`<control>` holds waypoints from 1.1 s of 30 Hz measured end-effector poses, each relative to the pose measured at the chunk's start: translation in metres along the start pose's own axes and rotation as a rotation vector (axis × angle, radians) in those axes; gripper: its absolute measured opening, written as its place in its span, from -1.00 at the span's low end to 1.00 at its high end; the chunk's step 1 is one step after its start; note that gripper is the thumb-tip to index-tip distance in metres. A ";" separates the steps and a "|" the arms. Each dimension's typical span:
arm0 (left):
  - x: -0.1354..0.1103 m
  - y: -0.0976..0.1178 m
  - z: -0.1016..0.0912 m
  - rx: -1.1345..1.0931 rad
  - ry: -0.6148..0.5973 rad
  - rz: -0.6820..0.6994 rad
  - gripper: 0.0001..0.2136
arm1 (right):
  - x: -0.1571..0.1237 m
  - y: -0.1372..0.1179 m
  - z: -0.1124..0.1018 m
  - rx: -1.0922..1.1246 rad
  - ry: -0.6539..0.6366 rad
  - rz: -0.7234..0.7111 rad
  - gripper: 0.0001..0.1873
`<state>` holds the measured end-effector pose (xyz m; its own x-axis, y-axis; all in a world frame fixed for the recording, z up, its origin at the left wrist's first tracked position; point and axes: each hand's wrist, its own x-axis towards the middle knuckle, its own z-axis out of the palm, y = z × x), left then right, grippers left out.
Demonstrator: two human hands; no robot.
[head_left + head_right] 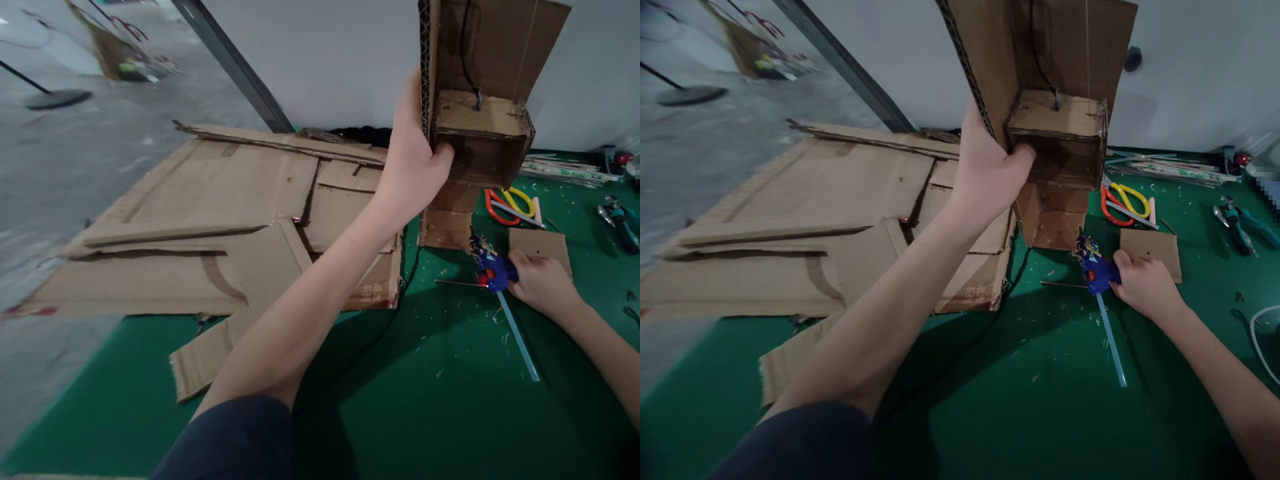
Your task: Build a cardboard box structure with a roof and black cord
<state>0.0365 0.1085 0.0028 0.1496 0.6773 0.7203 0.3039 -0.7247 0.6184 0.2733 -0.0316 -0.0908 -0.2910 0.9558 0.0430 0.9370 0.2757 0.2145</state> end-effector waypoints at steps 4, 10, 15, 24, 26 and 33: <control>0.001 -0.004 0.000 -0.025 -0.005 0.002 -0.29 | -0.001 0.003 0.003 0.079 0.052 0.000 -0.70; 0.000 -0.004 0.000 -0.036 -0.002 0.000 -0.32 | -0.003 0.007 0.006 0.161 0.060 0.007 -0.62; -0.001 -0.002 0.001 -0.029 0.016 0.012 -0.35 | -0.001 0.007 0.002 0.212 0.044 0.040 -0.61; 0.000 0.002 0.001 -0.033 0.009 -0.007 -0.35 | 0.001 0.007 0.003 0.160 0.043 0.033 -0.66; 0.000 0.002 0.001 -0.043 -0.002 -0.010 -0.33 | 0.002 0.006 0.002 0.163 0.040 0.030 -0.67; 0.000 0.001 0.000 -0.056 -0.014 -0.018 -0.33 | 0.003 0.004 0.000 0.156 0.006 0.043 -0.66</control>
<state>0.0367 0.1077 0.0031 0.1574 0.6918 0.7047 0.2536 -0.7180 0.6482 0.2761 -0.0273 -0.0898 -0.2504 0.9666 0.0551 0.9672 0.2472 0.0578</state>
